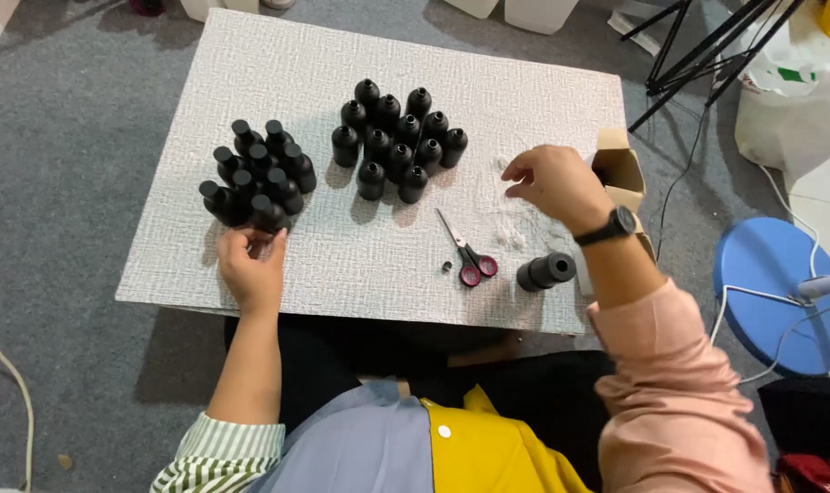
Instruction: Assembling small black dropper bottles by inserting plastic tips and screwing on caps.
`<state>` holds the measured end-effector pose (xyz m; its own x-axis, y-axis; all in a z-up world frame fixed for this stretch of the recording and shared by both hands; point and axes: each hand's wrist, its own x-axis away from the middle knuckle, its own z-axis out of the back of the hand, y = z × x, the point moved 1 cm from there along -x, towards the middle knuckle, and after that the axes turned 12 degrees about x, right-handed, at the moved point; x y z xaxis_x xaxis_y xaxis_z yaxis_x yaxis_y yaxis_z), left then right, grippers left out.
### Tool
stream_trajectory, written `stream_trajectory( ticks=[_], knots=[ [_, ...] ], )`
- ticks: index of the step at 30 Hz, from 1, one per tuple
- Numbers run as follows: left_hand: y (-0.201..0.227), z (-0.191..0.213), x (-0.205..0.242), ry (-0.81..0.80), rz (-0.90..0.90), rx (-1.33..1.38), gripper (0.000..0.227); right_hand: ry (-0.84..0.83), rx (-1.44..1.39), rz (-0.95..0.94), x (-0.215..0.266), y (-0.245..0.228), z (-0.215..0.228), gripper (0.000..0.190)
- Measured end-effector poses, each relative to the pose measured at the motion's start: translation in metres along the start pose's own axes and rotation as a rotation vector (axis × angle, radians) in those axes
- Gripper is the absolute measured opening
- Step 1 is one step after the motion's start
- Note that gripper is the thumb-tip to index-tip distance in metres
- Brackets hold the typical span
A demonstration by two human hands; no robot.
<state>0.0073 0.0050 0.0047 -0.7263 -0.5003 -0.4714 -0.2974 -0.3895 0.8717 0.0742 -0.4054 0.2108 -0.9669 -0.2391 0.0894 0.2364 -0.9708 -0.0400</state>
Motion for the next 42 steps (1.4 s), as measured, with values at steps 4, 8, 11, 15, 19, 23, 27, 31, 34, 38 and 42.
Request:
stream_trajectory(
  ticks=[4,8,11,15,19,23,27,31,34,38,42],
  knots=[
    [0.0,0.0,0.003,0.006,-0.008,-0.011,0.035,-0.139,0.121,-0.039,-0.031,0.031,-0.038,0.03],
    [-0.007,-0.003,0.003,0.016,-0.005,0.004,0.033,-0.299,0.241,-0.008,-0.058,0.06,-0.088,0.031],
    [-0.011,-0.002,0.003,0.021,-0.009,0.007,0.032,-0.346,0.283,0.018,-0.06,0.059,-0.099,0.028],
    [-0.008,-0.004,0.004,0.036,-0.014,-0.021,0.034,-0.364,0.324,-0.003,-0.058,0.05,-0.098,0.018],
    [-0.011,-0.003,0.004,0.023,-0.025,-0.004,0.034,-0.343,0.361,-0.02,-0.06,0.045,-0.105,0.021],
    [-0.014,-0.003,0.003,0.006,-0.002,-0.019,0.033,-0.47,0.382,-0.066,-0.054,0.033,-0.107,0.041],
    [-0.011,-0.002,0.001,0.005,-0.012,-0.015,0.033,-0.525,0.353,-0.173,-0.054,0.027,-0.109,0.035],
    [-0.014,-0.003,0.002,0.011,-0.026,-0.002,0.032,-0.636,0.342,-0.243,-0.056,0.028,-0.103,0.033],
    [-0.012,-0.002,0.001,0.002,-0.001,-0.01,0.031,-0.756,0.317,-0.254,-0.05,0.026,-0.083,0.042],
    [-0.008,-0.002,0.001,0.006,-0.018,-0.027,0.031,-0.595,0.088,-0.322,-0.043,0.037,-0.078,0.034],
    [-0.015,-0.003,0.002,0.002,-0.044,-0.09,0.033,-0.535,-0.064,-0.371,-0.034,0.039,-0.063,0.039]
  ],
)
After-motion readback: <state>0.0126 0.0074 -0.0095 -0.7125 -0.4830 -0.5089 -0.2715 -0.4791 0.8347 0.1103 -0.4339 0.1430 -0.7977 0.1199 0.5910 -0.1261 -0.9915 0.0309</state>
